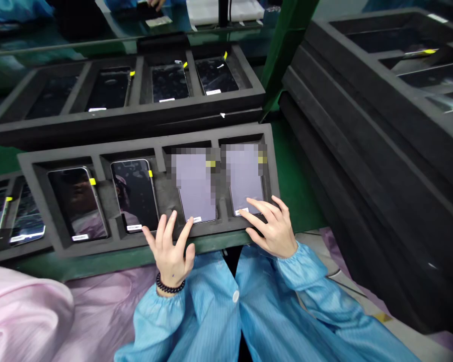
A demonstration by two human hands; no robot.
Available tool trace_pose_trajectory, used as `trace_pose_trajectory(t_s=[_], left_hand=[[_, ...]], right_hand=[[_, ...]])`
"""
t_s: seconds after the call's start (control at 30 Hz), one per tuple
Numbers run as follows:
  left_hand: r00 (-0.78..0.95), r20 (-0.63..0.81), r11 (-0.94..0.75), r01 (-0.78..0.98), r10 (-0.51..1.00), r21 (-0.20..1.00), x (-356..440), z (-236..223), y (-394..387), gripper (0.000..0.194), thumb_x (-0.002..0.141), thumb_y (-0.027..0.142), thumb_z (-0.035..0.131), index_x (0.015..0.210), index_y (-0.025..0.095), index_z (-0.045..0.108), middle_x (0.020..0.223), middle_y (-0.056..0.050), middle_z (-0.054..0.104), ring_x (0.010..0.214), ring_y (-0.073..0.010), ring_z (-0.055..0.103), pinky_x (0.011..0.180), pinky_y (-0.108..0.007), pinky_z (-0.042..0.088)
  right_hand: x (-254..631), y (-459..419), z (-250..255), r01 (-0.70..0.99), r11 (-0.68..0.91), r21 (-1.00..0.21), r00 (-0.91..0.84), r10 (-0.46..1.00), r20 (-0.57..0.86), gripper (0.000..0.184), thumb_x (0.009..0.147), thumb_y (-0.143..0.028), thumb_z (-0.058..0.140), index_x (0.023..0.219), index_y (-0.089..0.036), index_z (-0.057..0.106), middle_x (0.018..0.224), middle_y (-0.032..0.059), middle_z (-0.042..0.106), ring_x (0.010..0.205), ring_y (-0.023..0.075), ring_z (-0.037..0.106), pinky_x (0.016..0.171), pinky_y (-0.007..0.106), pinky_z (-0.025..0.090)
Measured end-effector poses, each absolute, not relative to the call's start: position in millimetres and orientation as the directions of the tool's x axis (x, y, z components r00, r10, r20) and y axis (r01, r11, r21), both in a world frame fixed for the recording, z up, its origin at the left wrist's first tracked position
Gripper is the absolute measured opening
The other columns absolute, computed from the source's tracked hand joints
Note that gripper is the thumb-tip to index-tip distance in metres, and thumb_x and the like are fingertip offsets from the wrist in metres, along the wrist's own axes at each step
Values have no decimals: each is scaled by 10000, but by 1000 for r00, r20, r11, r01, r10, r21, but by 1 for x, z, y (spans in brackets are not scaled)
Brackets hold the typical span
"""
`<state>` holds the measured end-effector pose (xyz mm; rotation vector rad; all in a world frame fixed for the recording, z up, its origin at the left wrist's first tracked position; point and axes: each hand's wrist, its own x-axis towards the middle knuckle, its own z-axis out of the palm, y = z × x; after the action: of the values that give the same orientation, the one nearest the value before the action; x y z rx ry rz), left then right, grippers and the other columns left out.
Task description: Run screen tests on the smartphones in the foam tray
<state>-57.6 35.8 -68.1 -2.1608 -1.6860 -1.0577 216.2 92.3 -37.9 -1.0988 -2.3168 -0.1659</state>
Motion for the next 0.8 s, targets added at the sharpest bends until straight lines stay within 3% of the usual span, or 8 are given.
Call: trace_pose_trajectory(t_s=[0.33, 0.53, 0.7, 0.8], left_hand=[[53, 688, -314, 913, 723, 260, -59, -72, 35, 555, 1001, 442, 326, 1518, 271, 432, 1589, -110, 386, 1500, -300, 320, 1264, -612, 109], [46, 638, -287, 916, 769, 279, -60, -75, 33, 502, 989, 464, 350, 1398, 293, 585, 1533, -103, 461, 1478, -310, 356, 1255, -619, 126], [31, 673, -293, 914, 739, 280, -59, -73, 34, 539, 997, 474, 321, 1435, 258, 547, 1554, -120, 427, 1482, -308, 348, 1254, -604, 150], [40, 666, -295, 915, 745, 275, -59, -73, 34, 526, 996, 465, 332, 1417, 256, 568, 1564, -115, 416, 1484, -315, 342, 1253, -612, 147]], right_hand=[[218, 92, -41, 726, 670, -155, -483, 657, 579, 477, 954, -315, 555, 1427, -270, 508, 1356, 92, 657, 1122, 243, 635, 1109, 504, 405], [217, 91, -41, 726, 656, -208, -472, 694, 544, 460, 935, -305, 583, 1394, -331, 553, 1388, 48, 641, 1114, 253, 637, 1113, 517, 403], [218, 93, -43, 705, 675, -217, -450, 663, 598, 558, 943, -314, 562, 1482, -269, 429, 1344, 88, 668, 1141, 248, 636, 1093, 513, 430], [218, 93, -43, 699, 683, -211, -454, 652, 607, 560, 936, -298, 571, 1478, -256, 439, 1342, 100, 667, 1144, 251, 636, 1092, 519, 433]])
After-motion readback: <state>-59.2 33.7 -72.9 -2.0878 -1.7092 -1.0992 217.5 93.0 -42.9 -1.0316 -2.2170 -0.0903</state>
